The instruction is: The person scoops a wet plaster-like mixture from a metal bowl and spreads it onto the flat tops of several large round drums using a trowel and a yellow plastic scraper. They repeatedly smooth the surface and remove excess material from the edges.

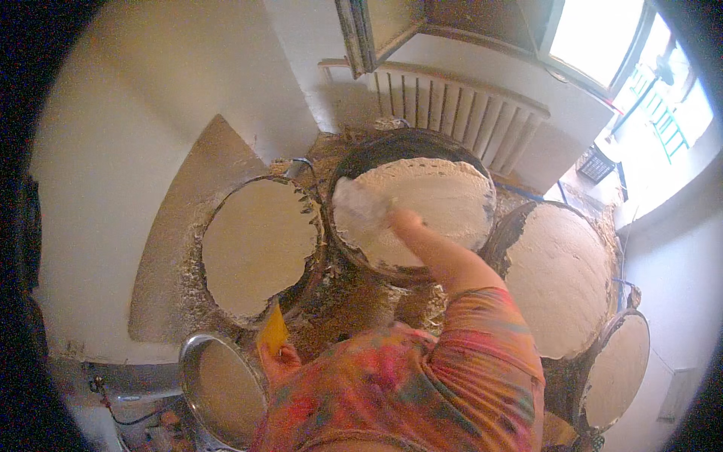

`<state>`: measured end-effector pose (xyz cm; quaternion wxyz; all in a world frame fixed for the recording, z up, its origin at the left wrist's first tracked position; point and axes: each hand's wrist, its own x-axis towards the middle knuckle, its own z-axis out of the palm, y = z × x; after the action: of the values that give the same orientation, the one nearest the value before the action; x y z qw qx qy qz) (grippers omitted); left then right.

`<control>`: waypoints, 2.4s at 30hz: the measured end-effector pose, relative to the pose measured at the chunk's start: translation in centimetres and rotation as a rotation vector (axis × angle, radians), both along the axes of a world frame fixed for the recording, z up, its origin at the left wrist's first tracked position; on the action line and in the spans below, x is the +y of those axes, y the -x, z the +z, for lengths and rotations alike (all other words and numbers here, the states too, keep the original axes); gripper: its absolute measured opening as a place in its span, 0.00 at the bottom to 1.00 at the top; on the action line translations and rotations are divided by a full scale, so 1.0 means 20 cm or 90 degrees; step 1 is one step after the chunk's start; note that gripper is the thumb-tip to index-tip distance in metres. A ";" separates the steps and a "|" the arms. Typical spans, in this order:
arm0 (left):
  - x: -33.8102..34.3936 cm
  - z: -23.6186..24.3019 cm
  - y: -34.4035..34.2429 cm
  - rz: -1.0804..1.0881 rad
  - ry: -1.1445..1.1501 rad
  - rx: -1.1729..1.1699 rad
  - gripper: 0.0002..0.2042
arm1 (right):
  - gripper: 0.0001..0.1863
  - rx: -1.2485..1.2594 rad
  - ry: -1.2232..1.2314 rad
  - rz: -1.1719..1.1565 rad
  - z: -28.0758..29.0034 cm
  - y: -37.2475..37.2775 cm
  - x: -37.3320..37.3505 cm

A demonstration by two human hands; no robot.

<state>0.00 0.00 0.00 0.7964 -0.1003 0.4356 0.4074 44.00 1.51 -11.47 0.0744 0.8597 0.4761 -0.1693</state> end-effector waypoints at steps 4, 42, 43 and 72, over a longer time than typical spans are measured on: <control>0.01 -0.07 -0.03 -0.005 0.024 0.028 0.15 | 0.13 0.033 -0.265 -0.282 -0.16 -0.59 -0.42; 0.04 -0.09 -0.06 0.009 0.008 0.042 0.17 | 0.26 0.841 -0.646 -0.604 -0.12 -0.60 -0.26; 0.05 -0.09 -0.07 -0.004 0.021 0.009 0.17 | 0.26 0.884 -0.552 -0.588 -0.11 -0.52 -0.16; 0.10 -0.23 0.01 -0.040 0.047 0.001 0.21 | 0.18 0.634 -0.369 -0.169 -0.28 -0.52 0.29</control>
<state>-0.10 1.91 -4.66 0.8041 -0.1158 0.4541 0.3657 54.49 7.31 -17.14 -0.4176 0.7143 0.3686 -0.4237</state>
